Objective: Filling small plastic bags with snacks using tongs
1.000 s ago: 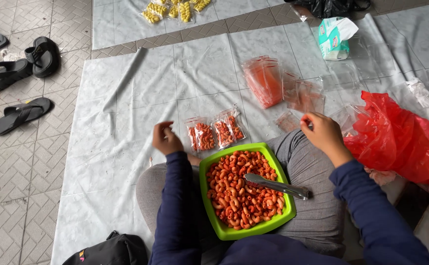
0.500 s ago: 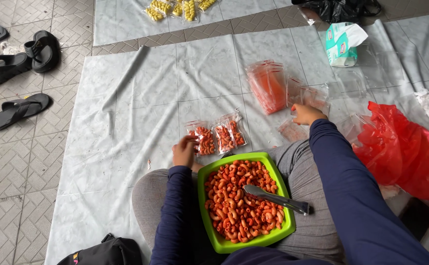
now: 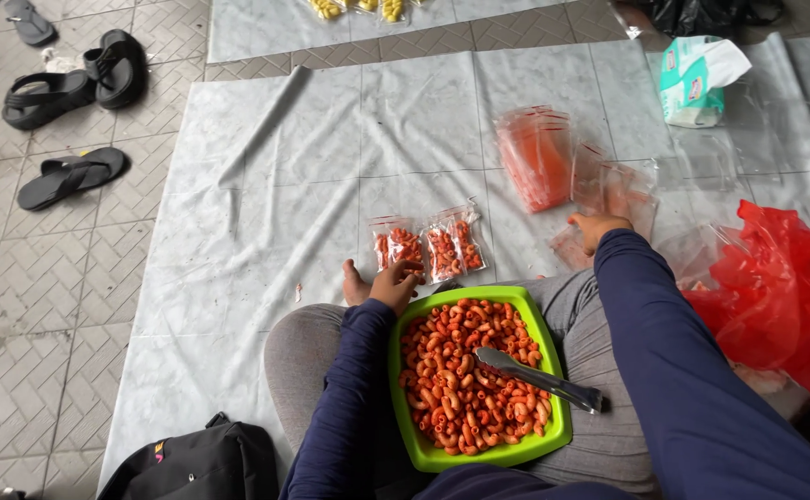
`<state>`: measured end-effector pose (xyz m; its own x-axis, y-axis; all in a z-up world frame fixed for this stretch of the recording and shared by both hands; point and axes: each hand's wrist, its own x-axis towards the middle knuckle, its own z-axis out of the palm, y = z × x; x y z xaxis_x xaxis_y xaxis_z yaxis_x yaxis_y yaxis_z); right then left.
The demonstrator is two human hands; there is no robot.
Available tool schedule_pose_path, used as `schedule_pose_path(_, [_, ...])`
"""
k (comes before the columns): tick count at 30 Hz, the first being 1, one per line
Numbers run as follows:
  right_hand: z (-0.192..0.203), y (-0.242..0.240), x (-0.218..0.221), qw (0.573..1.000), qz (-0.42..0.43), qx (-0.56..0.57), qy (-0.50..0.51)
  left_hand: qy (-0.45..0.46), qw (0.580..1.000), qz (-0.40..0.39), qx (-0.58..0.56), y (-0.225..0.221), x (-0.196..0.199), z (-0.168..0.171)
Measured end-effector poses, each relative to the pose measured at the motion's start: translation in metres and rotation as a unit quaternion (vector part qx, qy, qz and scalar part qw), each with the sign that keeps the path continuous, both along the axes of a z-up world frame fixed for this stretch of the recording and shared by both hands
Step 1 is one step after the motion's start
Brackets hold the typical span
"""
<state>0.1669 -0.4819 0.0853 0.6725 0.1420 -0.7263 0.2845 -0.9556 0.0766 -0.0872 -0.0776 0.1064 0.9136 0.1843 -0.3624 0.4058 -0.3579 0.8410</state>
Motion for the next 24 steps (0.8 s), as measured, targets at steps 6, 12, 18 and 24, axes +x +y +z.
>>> schedule_pose_path(6, [-0.039,-0.011,0.022,0.999,-0.024,0.000,-0.029,0.003,1.000,-0.017,-0.014,-0.001,-0.003,0.011])
schedule_pose_path(12, [-0.062,-0.030,0.029,0.998,-0.052,-0.016,-0.024,0.002,1.000,-0.028,-0.004,-0.001,-0.001,0.008])
schedule_pose_path(18, [0.013,-0.008,-0.005,0.995,-0.094,0.005,0.027,0.009,0.999,-0.036,-0.001,0.000,-0.004,0.020])
schedule_pose_path(24, [-0.007,-0.017,0.003,0.995,-0.092,0.035,0.022,0.001,0.999,-0.041,0.006,0.001,0.000,0.006])
